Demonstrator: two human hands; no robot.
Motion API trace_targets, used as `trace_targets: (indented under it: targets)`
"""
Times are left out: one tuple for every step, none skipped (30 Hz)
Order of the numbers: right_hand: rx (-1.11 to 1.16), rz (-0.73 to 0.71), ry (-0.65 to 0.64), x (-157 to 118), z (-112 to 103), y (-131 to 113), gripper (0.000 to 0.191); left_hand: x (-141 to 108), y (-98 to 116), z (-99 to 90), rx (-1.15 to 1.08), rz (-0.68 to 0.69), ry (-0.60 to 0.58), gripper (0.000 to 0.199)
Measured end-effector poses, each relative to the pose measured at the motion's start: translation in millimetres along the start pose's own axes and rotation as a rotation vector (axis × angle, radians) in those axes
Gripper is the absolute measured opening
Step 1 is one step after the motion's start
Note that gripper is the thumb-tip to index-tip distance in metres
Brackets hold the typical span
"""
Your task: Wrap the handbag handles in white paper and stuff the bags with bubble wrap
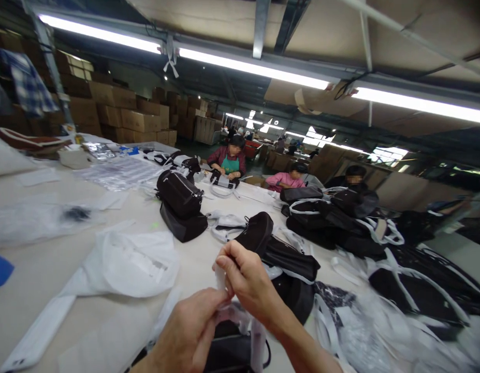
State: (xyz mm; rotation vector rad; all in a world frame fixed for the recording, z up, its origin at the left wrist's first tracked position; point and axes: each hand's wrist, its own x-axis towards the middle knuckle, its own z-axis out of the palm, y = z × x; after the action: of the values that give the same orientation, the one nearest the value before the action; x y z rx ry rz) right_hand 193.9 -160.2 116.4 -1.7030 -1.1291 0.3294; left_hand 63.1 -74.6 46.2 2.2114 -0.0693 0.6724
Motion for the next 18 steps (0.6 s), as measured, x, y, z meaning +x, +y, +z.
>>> trace_targets:
  targets:
    - [0.053, 0.024, -0.045, 1.2, -1.9, -5.6, 0.019, -0.3, 2.0, 0.1, 0.025, 0.027, 0.004, 0.033]
    - [0.087, 0.024, -0.071, 1.4, -3.3, -11.6, 0.02, -0.2, 1.9, 0.9, 0.06, 0.065, 0.028, 0.034]
    - [0.1, 0.006, -0.081, 0.8, -4.0, -17.6, 0.019, 0.6, -0.6, 2.3, 0.093, 0.112, 0.053, 0.031]
    - [0.103, -0.021, -0.08, -0.4, -4.4, -23.0, 0.019, 2.3, -5.4, 3.6, 0.117, 0.164, 0.073, 0.027]
    - [0.108, -0.046, -0.072, -1.8, -4.7, -27.1, 0.018, 4.8, -12.2, 4.4, 0.137, 0.213, 0.086, 0.024]
    - [0.128, -0.06, -0.06, -3.4, -5.5, -29.0, 0.017, 8.3, -20.5, 4.1, 0.158, 0.256, 0.086, 0.024]
    - [0.164, -0.063, -0.054, -5.0, -7.4, -28.0, 0.016, 12.5, -29.7, 2.3, 0.185, 0.296, 0.074, 0.027]
    - [0.205, -0.054, -0.052, -7.1, -10.8, -23.7, 0.016, 17.1, -39.1, -1.2, 0.225, 0.33, 0.067, 0.028]
    - [0.239, -0.035, -0.045, -9.9, -15.9, -15.6, 0.016, 21.8, -48.0, -6.2, 0.274, 0.363, 0.083, 0.027]
    - [0.249, -0.001, -0.028, -13.9, -22.7, -3.6, 0.017, 26.3, -55.8, -12.4, 0.323, 0.395, 0.119, 0.026]
    - [0.227, 0.045, -0.001, -19.5, -30.7, 12.1, 0.019, 30.2, -62.0, -19.3, 0.357, 0.428, 0.157, 0.025]
    - [0.174, 0.102, 0.033, -27.2, -39.1, 31.4, 0.019, 33.4, -66.4, -26.1, 0.372, 0.454, 0.185, 0.027]
    - [0.106, 0.176, 0.081, -36.9, -47.1, 53.7, 0.021, 35.7, -69.1, -32.3, 0.367, 0.469, 0.196, 0.028]
    - [0.025, 0.246, 0.129, -48.6, -53.5, 78.0, 0.022, 37.5, -70.6, -37.2, 0.342, 0.473, 0.188, 0.031]
    - [-0.026, 0.321, 0.142, -62.0, -57.6, 103.6, 0.025, 38.8, -71.5, -40.8, 0.305, 0.473, 0.161, 0.033]
    - [0.019, 0.442, 0.167, -76.5, -58.9, 129.4, 0.033, 39.9, -72.4, -42.9, 0.27, 0.466, 0.126, 0.034]
    - [0.139, 0.619, 0.192, -91.2, -57.1, 154.3, 0.043, 41.0, -74.1, -43.9, 0.243, 0.453, 0.092, 0.033]
    - [0.182, 0.739, 0.207, -105.2, -52.2, 177.6, 0.053, 42.2, -77.0, -44.5, 0.229, 0.434, 0.054, 0.031]
